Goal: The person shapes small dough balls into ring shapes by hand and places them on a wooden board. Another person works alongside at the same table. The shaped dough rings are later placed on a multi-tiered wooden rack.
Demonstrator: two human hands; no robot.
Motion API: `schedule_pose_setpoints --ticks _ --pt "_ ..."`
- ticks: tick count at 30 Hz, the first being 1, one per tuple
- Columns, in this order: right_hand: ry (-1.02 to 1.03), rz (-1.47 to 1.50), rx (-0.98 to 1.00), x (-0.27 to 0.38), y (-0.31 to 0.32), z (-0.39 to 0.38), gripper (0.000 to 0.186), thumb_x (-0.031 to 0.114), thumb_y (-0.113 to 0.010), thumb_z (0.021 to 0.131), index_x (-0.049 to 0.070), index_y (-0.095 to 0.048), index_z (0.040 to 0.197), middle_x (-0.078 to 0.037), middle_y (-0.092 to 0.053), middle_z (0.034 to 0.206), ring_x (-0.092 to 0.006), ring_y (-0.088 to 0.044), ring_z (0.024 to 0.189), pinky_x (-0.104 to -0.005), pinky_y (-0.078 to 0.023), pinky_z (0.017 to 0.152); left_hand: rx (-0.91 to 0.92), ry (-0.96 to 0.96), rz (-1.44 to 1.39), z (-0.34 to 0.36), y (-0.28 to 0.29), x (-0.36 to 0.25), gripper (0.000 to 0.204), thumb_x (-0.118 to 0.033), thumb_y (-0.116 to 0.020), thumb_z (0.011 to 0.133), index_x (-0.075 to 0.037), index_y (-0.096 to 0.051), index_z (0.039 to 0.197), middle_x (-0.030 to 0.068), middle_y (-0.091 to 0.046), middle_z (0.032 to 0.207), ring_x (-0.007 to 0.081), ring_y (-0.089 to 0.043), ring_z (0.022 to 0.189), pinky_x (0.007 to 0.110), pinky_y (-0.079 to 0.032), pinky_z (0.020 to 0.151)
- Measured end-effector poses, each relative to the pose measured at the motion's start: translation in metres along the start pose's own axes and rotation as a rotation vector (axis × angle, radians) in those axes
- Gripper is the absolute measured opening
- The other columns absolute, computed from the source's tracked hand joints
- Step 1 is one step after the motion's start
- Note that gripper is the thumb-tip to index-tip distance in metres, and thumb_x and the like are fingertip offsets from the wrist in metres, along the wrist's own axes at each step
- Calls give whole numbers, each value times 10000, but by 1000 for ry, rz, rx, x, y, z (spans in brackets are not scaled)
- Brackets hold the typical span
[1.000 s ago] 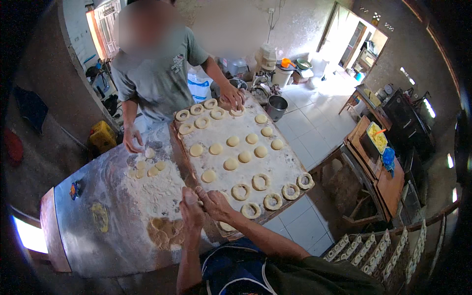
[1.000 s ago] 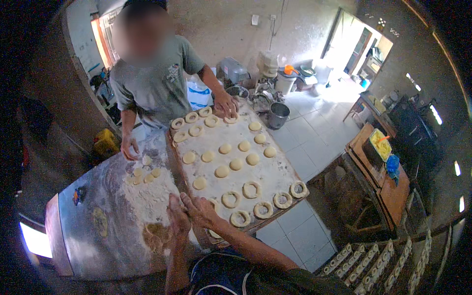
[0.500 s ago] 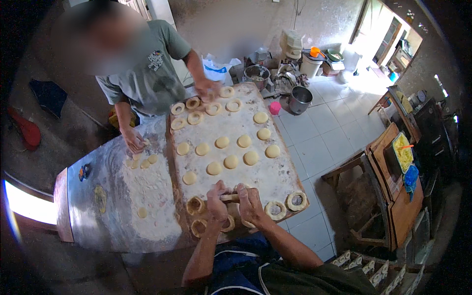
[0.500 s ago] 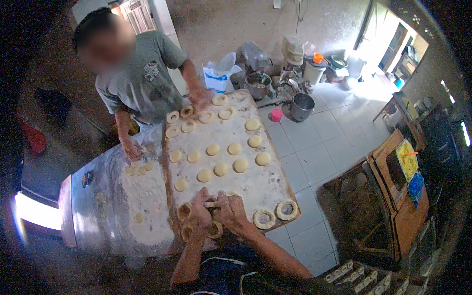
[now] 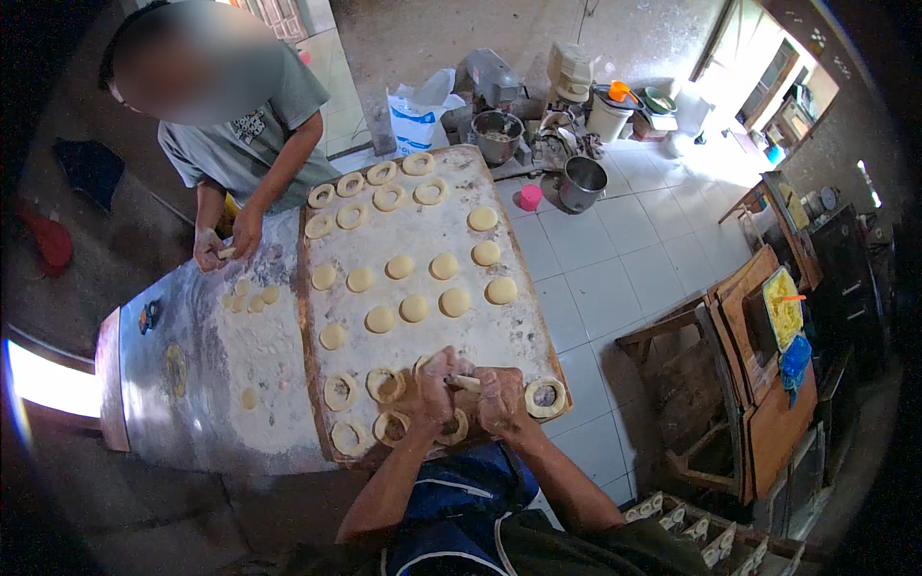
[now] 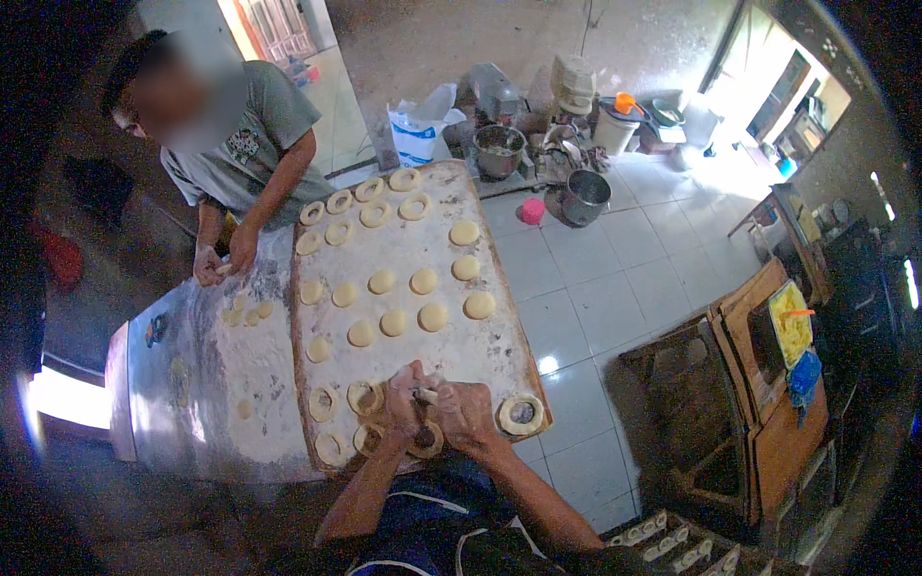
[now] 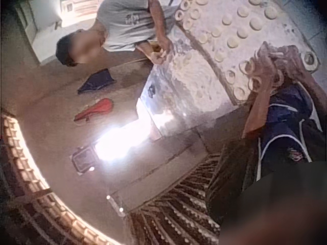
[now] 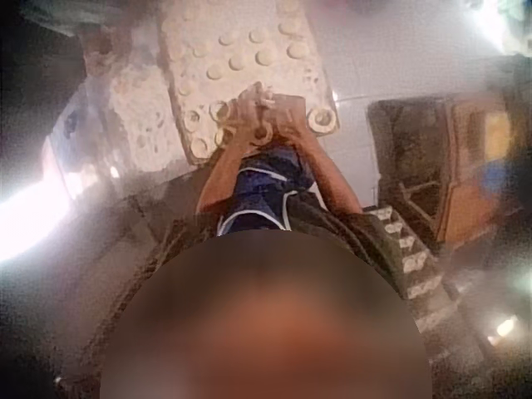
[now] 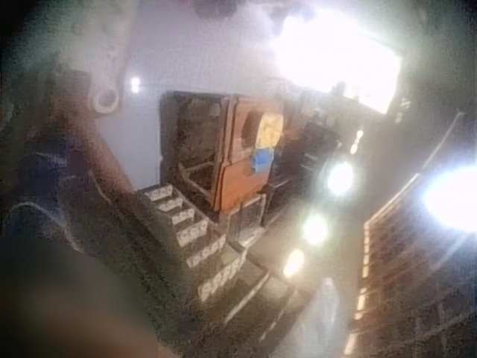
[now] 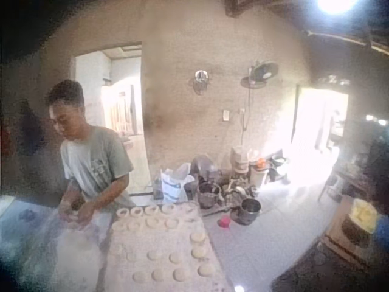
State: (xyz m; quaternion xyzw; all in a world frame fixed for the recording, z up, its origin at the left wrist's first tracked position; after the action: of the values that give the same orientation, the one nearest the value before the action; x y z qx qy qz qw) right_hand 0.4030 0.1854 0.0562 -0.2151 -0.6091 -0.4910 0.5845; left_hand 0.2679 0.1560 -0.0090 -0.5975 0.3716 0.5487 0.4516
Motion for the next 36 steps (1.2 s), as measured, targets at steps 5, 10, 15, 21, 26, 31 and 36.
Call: schedule_pose_setpoints --ticks 5,10,15,21,26,31,36 --pt "59 101 -8 2 16 -2 278 263 -581 895 -13 -622 896 -167 -600 722 -284 -582 631 -403 -457 603 -20 -309 534 8 -9 -24 301 -272 -448 998 -1 -537 904 158 -604 767 368 -585 700 424 -474 665" --pt "-300 -204 -125 -6 46 -5 402 179 -739 789 -46 -599 1092 -208 -619 998 -324 -595 952 -425 -479 846 25 88 906 34 -31 -42 224 -232 -511 952 -24 -570 1015 176 -632 842 420 -607 811 500 -482 795" --pt "-216 -627 -39 1 51 -14 535 112 -731 745 -34 -554 1228 -244 -581 1081 -390 -530 1069 -488 -455 898 160 -91 1148 51 -23 -57 361 -360 -651 862 -97 -635 1108 109 -650 1031 357 -593 1016 573 -374 944" --pt "18 -791 108 -2 13 -17 423 140 -717 707 71 -650 1119 -185 -596 966 -363 -567 957 -462 -469 832 144 -254 1180 38 -20 -58 370 -450 -675 826 -146 -683 1036 72 -662 1068 326 -604 1048 559 -429 882" --pt "-61 -585 -26 17 13 -23 481 62 -692 758 45 -586 1227 -204 -570 1069 -403 -527 992 -502 -440 875 -310 -324 901 -11 115 -58 317 -304 -729 809 -118 -659 1056 110 -654 1077 334 -595 1065 477 -448 889" --pt "-93 -608 -82 35 11 -28 384 29 -655 813 30 -586 1191 -190 -600 1033 -387 -536 964 -503 -437 867 -992 -136 1539 -79 368 -51 250 -173 -709 830 -108 -659 1066 138 -663 1033 346 -588 1027 507 -412 903" --pt "218 -492 -109 77 -63 0 308 -47 -645 834 45 -624 1128 -123 -604 954 -271 -575 867 -413 -468 851 -668 -26 1453 -88 435 -49 242 -140 -731 824 -57 -613 1018 142 -604 887 340 -598 931 507 -426 861"
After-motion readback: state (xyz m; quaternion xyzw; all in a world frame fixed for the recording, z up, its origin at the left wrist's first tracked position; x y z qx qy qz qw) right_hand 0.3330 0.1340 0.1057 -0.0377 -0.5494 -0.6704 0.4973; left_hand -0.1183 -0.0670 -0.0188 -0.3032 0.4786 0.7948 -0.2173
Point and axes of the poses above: each hand's wrist, its own z-axis towards the middle knuckle, its own y-axis out of the back of the hand, x = y × z, the point moved 5 cm from there along z, towards the middle knuckle
